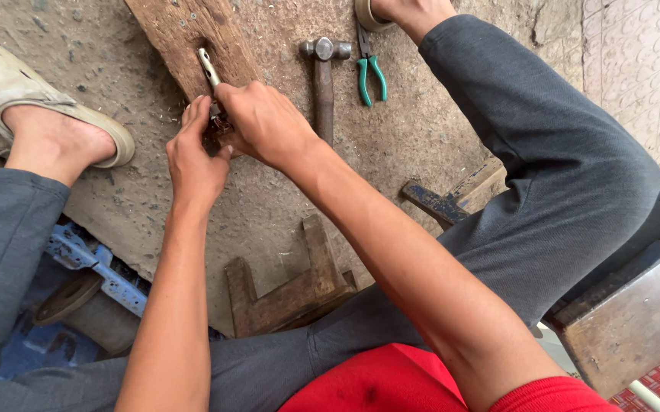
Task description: The person uses a hammer and a screwdriver to repeatedly strike and pry at a small electrical component mounted on a wooden block. They adjust the component's position multiple times while working on it.
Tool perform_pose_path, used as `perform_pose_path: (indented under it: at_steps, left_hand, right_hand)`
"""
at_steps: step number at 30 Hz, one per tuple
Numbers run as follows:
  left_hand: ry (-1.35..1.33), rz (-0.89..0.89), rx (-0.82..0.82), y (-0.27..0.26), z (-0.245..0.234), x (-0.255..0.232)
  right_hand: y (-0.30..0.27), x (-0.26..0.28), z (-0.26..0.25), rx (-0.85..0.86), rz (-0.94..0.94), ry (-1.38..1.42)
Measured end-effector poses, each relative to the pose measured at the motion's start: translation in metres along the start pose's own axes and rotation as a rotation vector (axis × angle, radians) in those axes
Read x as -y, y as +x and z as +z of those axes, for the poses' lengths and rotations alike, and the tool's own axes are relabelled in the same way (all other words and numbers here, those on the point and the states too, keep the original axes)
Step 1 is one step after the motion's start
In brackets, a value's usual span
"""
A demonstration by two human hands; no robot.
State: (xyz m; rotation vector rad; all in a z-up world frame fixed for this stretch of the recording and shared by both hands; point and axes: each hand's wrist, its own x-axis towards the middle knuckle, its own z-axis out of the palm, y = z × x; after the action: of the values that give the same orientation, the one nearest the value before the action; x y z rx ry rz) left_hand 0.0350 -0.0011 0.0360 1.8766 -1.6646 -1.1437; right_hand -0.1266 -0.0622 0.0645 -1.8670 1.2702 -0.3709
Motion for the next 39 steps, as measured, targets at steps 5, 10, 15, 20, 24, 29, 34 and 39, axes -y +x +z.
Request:
perform_pose_path:
  at_steps: [5,10,15,20,24,29,34,39]
  left_hand:
    - [-0.008,-0.010,0.039,0.000,-0.004,0.005]
    - [0.110,0.050,-0.013,-0.001,0.011,0.004]
    - [0.310,0.072,-0.014,0.012,0.021,-0.018]
    - [0.234,0.146,-0.050,0.009,0.018,-0.029]
    - [0.294,0.095,-0.023,0.012,0.011,-0.026]
    - [0.196,0.129,-0.035,0.010,0.014,-0.032]
    - [0.190,0.138,-0.071,0.005,0.012,-0.027]
    - [0.164,0.022,-0.030,0.008,0.021,-0.019]
  right_hand:
    - [-0.009,-0.017,-0.002,-0.035,0.008,0.092]
    - [-0.010,-0.014,0.018,-0.055,0.027,-0.009]
    - [-0.009,0.013,0.012,-0.093,0.068,-0.097]
    - [-0.016,0.004,0.014,-0.103,0.047,0.152]
    - [-0.030,-0.050,0.036,-0.477,0.571,0.492]
    - [-0.086,-0.126,0.079,-0.453,1.226,0.121]
    - [-0.102,-0.150,0.104,-0.093,1.274,0.127]
    - [-0.097,-0.124,0.076,-0.481,1.258,0.050]
